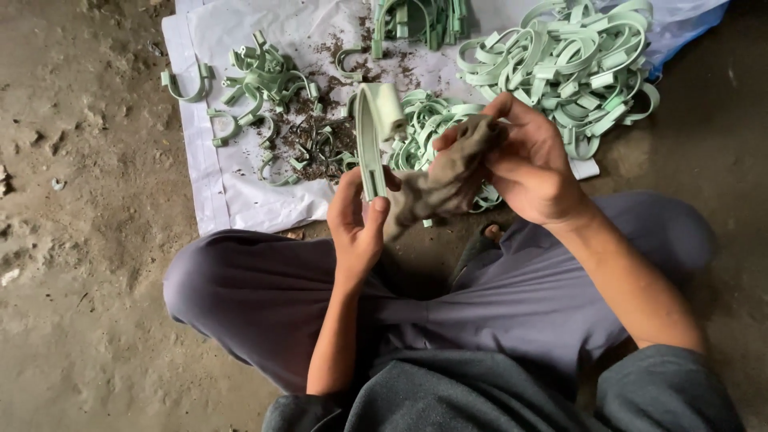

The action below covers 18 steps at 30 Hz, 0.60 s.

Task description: The person sits on the floor and uses a small stone to rub and smooth the edges of light green plastic clips. They pick up individual clips from a pile, rub them with the stone, and place them back down, repeating the process continuously.

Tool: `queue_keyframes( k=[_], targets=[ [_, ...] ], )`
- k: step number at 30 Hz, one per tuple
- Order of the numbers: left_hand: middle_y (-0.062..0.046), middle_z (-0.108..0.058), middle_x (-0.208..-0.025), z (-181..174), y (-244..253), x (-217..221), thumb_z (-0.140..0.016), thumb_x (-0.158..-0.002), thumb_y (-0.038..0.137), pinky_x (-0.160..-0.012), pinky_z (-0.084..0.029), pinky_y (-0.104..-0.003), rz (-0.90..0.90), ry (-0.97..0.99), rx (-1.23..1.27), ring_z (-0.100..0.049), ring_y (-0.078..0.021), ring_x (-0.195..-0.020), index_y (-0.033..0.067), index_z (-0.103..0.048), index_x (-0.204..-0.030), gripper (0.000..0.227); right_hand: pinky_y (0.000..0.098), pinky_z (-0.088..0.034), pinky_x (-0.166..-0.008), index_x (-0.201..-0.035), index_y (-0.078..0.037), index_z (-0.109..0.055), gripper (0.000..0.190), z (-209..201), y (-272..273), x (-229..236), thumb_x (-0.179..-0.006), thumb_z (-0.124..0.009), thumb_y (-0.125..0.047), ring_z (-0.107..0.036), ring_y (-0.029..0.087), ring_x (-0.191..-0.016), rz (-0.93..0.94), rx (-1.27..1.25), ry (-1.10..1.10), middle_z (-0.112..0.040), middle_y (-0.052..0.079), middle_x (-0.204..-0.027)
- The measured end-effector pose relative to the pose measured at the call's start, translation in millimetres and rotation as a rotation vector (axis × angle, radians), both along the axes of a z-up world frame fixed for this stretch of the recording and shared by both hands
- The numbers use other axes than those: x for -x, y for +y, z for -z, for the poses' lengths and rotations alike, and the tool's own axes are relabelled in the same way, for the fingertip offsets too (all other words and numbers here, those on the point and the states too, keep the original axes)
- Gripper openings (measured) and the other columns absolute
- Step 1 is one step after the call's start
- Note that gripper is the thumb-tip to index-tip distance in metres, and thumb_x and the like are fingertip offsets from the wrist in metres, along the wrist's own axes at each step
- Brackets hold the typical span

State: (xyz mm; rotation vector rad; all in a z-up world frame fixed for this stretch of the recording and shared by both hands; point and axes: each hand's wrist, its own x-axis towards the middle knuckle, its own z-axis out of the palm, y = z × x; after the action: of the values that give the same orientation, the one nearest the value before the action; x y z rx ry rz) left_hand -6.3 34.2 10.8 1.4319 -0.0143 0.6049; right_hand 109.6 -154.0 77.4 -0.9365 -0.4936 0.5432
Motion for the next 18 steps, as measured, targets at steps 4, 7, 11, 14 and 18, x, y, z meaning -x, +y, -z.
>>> queue_keyframes(
  k=[4,7,11,14,18],
  targets=[
    [-0.014,-0.073,-0.094,12,-2,-3,-0.065,-0.101,0.032,-0.093,-0.052,-0.041,-0.007,0.018,-0.032,-0.070,-0.0241,-0.093,0.0004,-0.065,-0.114,0.034,0.0361,-0.058,-0.085,-0.119,-0.004,-0.038,0.029,7,2,3,-0.095,-0.054,0.003,-0.069,0.027,-0.096,0.040,-0.054,0.000,-0.063,0.020,-0.102],
    [-0.013,-0.073,-0.093,8,-8,-4,-0.062,-0.103,0.029,-0.091,-0.052,-0.043,0.011,0.047,-0.038,-0.068,-0.0232,-0.092,0.0026,-0.066,-0.114,0.029,0.0315,-0.054,-0.069,-0.115,0.006,-0.057,0.020,3,12,10,-0.095,-0.058,0.002,-0.062,0.023,-0.077,0.243,0.339,-0.538,-0.062,0.019,-0.091],
    [-0.011,-0.072,-0.086,12,-15,-6,-0.066,-0.101,0.025,-0.087,-0.052,-0.042,0.017,0.075,-0.056,-0.066,-0.0199,-0.085,0.0044,-0.068,-0.108,0.022,0.0333,-0.053,-0.075,-0.110,0.005,-0.074,0.019,5,22,14,-0.093,-0.071,-0.002,-0.061,0.020,-0.078,0.278,0.435,-0.700,-0.066,0.015,-0.088],
    [-0.008,-0.072,-0.082,10,-21,-8,-0.069,-0.099,0.025,-0.086,-0.053,-0.039,0.026,0.086,-0.054,-0.066,-0.0184,-0.081,0.0072,-0.070,-0.104,0.019,0.0344,-0.057,-0.073,-0.108,-0.001,-0.078,0.016,13,25,9,-0.092,-0.080,-0.004,-0.067,0.024,-0.075,0.419,0.531,-0.985,-0.070,0.011,-0.088],
    [-0.008,-0.072,-0.082,7,-24,-7,-0.071,-0.098,0.025,-0.087,-0.053,-0.039,0.027,0.091,-0.070,-0.066,-0.0187,-0.079,0.0084,-0.070,-0.102,0.017,0.0365,-0.060,-0.070,-0.119,0.002,-0.077,0.027,60,21,-9,-0.092,-0.076,0.002,-0.069,0.026,-0.073,0.666,0.585,-1.510,-0.073,0.015,-0.095]
  ],
)
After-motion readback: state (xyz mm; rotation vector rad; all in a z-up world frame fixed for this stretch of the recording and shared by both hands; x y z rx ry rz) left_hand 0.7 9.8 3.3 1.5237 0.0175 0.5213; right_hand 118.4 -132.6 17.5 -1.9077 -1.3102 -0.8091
